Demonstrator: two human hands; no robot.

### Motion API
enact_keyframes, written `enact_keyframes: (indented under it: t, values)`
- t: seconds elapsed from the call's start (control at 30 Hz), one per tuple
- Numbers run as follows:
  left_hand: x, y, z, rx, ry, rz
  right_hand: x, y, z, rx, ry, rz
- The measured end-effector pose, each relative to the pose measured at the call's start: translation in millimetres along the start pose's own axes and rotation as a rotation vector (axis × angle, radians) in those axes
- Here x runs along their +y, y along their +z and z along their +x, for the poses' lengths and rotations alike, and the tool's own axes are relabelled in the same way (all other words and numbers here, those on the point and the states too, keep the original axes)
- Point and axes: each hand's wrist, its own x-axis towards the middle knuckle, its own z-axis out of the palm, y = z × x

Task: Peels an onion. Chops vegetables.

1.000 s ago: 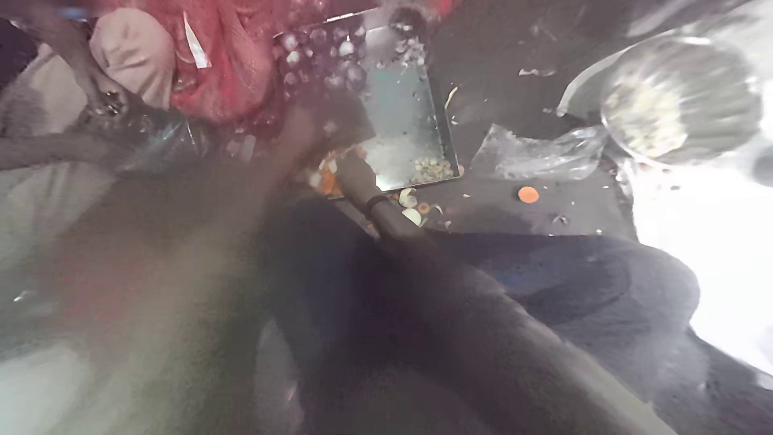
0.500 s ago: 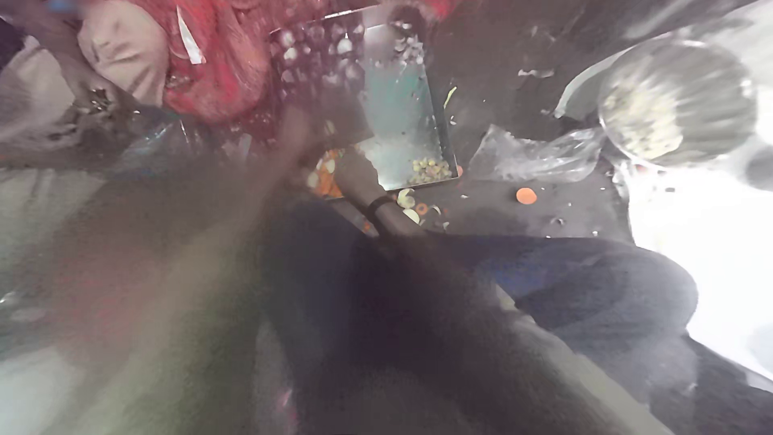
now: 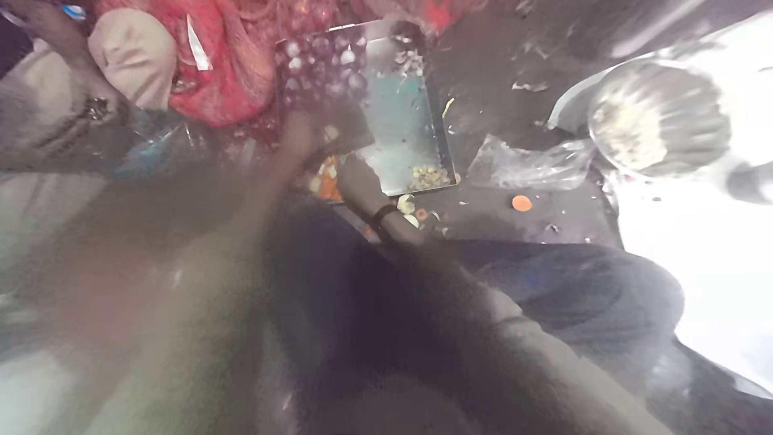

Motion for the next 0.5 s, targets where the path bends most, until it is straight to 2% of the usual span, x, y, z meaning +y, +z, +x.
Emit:
enact_keyframes:
  t: [0.03, 0.07, 0.13, 0.27, 0.33, 0.5]
  values:
    - [-15, 26, 10, 0.054, 0.021, -0.099, -6, 0, 10, -0.048, 0.046, -0.057]
    - [-21, 33, 18, -0.033, -0.018, -0.157, -9, 0, 16, -0.082, 0.062, -0.091]
    - [-22, 33, 27, -0.146, -0.099, -0.196, -11, 1, 26, -0.088, 0.027, -0.131]
    - [-31, 42, 31, -0.163, -0.08, -0.188, -11, 16, 53, -0.088, 0.013, -0.135]
    - [-27, 33, 35, -0.199, -0.149, -0.209, -15, 17, 69, -0.074, 0.009, -0.132]
    - [-30, 36, 30, -0.203, -0.088, -0.222, -15, 2, 44, -0.117, 0.027, -0.137]
